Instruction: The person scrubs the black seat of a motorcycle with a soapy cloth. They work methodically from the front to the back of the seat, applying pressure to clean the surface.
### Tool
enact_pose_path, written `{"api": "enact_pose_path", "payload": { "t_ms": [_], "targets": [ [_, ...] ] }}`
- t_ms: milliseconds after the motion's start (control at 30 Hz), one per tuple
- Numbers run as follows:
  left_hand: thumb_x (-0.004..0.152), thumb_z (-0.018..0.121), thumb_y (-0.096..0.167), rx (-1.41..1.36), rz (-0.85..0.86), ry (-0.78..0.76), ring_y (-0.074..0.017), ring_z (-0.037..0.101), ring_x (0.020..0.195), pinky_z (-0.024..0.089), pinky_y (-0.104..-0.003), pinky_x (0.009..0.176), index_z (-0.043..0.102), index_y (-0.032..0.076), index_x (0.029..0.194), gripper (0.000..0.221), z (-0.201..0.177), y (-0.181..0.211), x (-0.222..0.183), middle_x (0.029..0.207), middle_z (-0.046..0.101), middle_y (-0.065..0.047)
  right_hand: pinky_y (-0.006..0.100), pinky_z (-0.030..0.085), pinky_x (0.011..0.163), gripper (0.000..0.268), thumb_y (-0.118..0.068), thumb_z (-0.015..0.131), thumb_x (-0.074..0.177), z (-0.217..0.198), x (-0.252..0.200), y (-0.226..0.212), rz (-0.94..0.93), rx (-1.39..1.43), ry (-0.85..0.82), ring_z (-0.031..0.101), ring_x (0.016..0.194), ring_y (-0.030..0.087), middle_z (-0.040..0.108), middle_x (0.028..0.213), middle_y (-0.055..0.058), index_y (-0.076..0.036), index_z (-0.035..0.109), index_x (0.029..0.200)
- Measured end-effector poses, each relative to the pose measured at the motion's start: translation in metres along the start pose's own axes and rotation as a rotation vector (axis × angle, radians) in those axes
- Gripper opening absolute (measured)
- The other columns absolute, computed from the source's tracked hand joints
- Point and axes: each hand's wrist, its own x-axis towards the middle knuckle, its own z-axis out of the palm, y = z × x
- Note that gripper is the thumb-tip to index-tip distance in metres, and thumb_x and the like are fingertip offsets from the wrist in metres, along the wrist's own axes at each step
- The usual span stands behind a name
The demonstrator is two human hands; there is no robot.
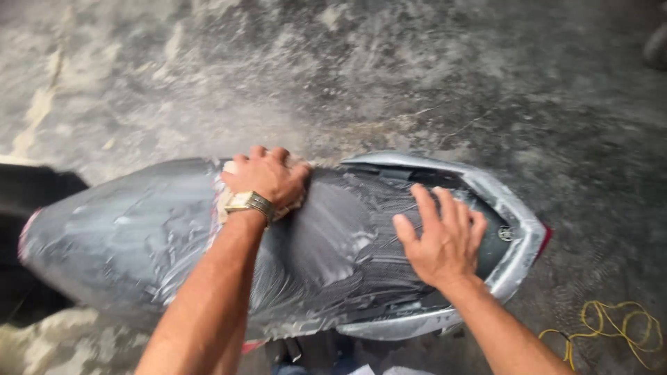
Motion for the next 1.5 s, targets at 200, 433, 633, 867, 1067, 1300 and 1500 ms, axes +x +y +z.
{"api": "enact_pose_path", "payload": {
  "t_ms": [200, 433, 633, 867, 1067, 1300, 1500],
  "targets": [
    [0.073, 0.037, 0.061, 0.094, 0.580, -0.112, -0.0254, 0.038, 0.122, 0.028, -0.056, 0.093, 0.042, 0.037, 0.125, 0.057, 0.030, 0.067, -0.023, 0.126, 0.043, 0.000, 0.046, 0.023, 0.097, 0.066, -0.058, 0.042, 0.079, -0.001, -0.003, 0.002, 0.087, 0.086, -0.221, 0.045, 0.114, 0.026, 0.047, 0.125, 0.011, -0.015, 0.040, 0.130],
    [0.082, 0.036, 0.065, -0.014, -0.051, 0.273, -0.0285, 0.040, 0.122, 0.028, -0.052, 0.097, 0.050, 0.033, 0.122, 0.053, 0.048, -0.143, 0.025, 0.122, 0.052, -0.008, 0.049, 0.029, 0.092, 0.066, -0.056, 0.047, 0.079, 0.008, -0.007, -0.002, 0.035, 0.064, -0.038, 0.051, 0.106, 0.029, 0.054, 0.118, 0.011, -0.010, 0.049, 0.125],
    [0.074, 0.053, 0.048, -0.105, 0.207, 0.413, -0.0365, 0.039, 0.120, 0.031, -0.065, 0.085, 0.051, 0.028, 0.122, 0.053, 0.046, -0.028, -0.073, 0.121, 0.051, -0.016, 0.048, 0.034, 0.088, 0.061, -0.054, 0.049, 0.079, 0.008, -0.010, 0.002, -0.040, 0.009, 0.028, 0.054, 0.102, 0.027, 0.056, 0.115, 0.009, -0.011, 0.052, 0.123],
    [0.072, 0.058, 0.049, -0.149, 0.065, 0.769, -0.0296, 0.050, 0.096, 0.037, -0.043, 0.081, 0.054, 0.017, 0.110, 0.050, 0.057, -0.106, -0.093, 0.106, 0.056, -0.010, 0.044, 0.034, 0.086, 0.062, -0.055, 0.043, 0.081, 0.005, -0.007, -0.005, -0.021, -0.105, 0.032, 0.057, 0.100, 0.028, 0.059, 0.118, 0.008, -0.009, 0.054, 0.122],
    [0.075, 0.054, 0.053, -0.078, 0.291, 0.642, -0.0306, 0.035, 0.125, 0.032, -0.057, 0.087, 0.044, 0.026, 0.127, 0.060, 0.079, -0.045, -0.140, 0.137, 0.037, -0.012, 0.042, 0.030, 0.091, 0.063, -0.054, 0.044, 0.080, 0.005, -0.007, 0.000, 0.015, -0.056, -0.046, 0.052, 0.109, 0.026, 0.055, 0.125, 0.007, -0.012, 0.052, 0.126],
    [0.079, 0.053, 0.044, -0.205, -0.462, 0.980, -0.0386, 0.037, 0.115, 0.028, -0.052, 0.097, 0.051, 0.011, 0.118, 0.051, 0.117, -0.134, -0.112, 0.123, 0.044, -0.020, 0.044, 0.028, 0.094, 0.065, -0.055, 0.043, 0.078, 0.006, -0.008, 0.003, 0.056, -0.036, -0.101, 0.052, 0.111, 0.027, 0.055, 0.126, 0.006, -0.012, 0.052, 0.126],
    [0.074, 0.049, 0.050, -0.465, -0.388, 0.743, -0.0426, 0.024, 0.123, 0.019, -0.054, 0.101, 0.050, 0.019, 0.119, 0.055, 0.101, -0.137, -0.132, 0.133, 0.033, -0.021, 0.045, 0.031, 0.093, 0.063, -0.055, 0.043, 0.081, 0.012, -0.013, 0.006, 0.030, -0.059, -0.085, 0.054, 0.109, 0.029, 0.057, 0.126, 0.005, -0.014, 0.053, 0.128]
  ]
}}
